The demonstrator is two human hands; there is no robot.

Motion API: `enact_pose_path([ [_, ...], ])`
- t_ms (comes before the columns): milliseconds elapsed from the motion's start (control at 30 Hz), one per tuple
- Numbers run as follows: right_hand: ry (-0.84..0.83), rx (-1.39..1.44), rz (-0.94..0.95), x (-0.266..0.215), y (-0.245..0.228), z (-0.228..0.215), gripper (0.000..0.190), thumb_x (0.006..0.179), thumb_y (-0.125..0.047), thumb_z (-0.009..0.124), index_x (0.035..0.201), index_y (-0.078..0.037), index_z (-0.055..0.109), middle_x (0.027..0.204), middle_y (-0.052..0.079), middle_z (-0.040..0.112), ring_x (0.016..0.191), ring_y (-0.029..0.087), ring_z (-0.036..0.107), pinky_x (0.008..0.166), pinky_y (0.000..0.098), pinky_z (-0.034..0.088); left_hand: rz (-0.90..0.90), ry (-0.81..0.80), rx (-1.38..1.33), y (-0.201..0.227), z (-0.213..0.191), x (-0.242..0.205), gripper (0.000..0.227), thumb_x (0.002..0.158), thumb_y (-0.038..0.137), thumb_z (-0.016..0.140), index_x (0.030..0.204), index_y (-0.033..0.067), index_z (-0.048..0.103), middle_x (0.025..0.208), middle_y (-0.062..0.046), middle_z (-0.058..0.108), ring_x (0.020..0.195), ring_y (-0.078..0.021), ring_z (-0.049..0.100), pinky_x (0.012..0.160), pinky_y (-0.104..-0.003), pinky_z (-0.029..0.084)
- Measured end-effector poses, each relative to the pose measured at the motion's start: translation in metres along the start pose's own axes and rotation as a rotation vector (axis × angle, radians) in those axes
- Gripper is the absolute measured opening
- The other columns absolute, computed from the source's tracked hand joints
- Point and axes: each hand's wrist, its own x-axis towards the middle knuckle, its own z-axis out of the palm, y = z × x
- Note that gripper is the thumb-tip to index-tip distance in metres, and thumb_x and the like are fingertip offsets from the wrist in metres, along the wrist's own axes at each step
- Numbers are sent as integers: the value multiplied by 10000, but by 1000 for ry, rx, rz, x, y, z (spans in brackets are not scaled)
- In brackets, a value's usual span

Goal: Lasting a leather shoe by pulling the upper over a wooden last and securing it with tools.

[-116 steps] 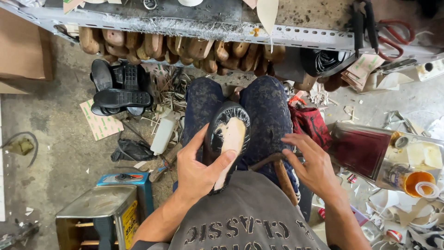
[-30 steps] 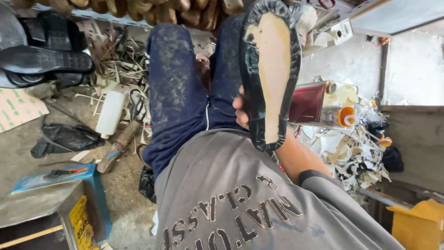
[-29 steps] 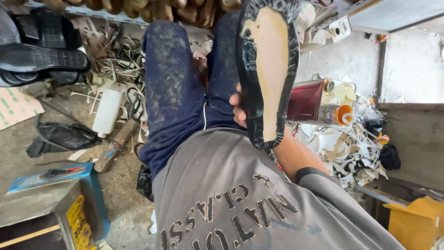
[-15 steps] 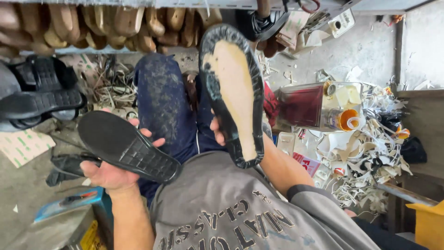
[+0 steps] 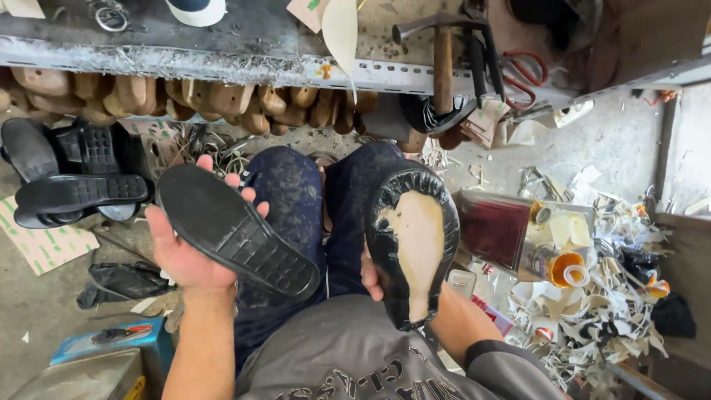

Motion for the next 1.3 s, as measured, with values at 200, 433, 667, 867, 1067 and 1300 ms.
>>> enact_pose_path([
  [200,62,-20,-25,14,-18,6,514,1055,-366,385,1304,27,602,1162,310,696,940,438,699,819,462,574,-31,55,65,-6,-6,31,811,952,477,632,1572,9,399,1471,-273,539,1290,-435,566,1157,-662,377],
  [433,-3,227,98,11,-27,6,542,1090,-380,385,1451,7,501,1350,316,607,1203,467,638,1041,534,556,-5,38,154,-4,-5,32,824,884,346,670,1567,-6,374,1418,-283,549,1303,-463,556,1144,-671,404],
  [667,656,-819,-532,24,12,36,794,933,-357,865,1396,160,479,1396,436,511,1089,609,644,911,757,574,111,22,467,-8,9,22,1272,717,525,923,1644,63,185,1652,-235,345,1476,-417,450,1179,-556,466],
  [867,1144,-2233,-222,59,36,72,692,798,-483,777,1330,-53,669,1167,102,773,935,131,753,824,276,597,203,-54,775,-10,30,6,1346,682,639,894,1654,57,167,1647,-197,400,1392,-278,573,1245,-488,494],
  [1067,842,-2398,-368,74,41,64,656,856,-374,800,1293,84,628,1286,247,693,1145,354,746,1013,395,609,152,-76,873,-12,37,-5,1230,728,327,918,1651,64,150,1689,-228,334,1474,-310,494,1288,-466,439],
  [1300,785,-2344,-426,69,45,56,646,864,-376,771,1273,100,618,1245,301,689,1113,398,756,973,413,638,134,-116,921,-12,42,-9,1084,831,221,873,1648,82,174,1698,-261,331,1503,-307,480,1234,-439,491],
])
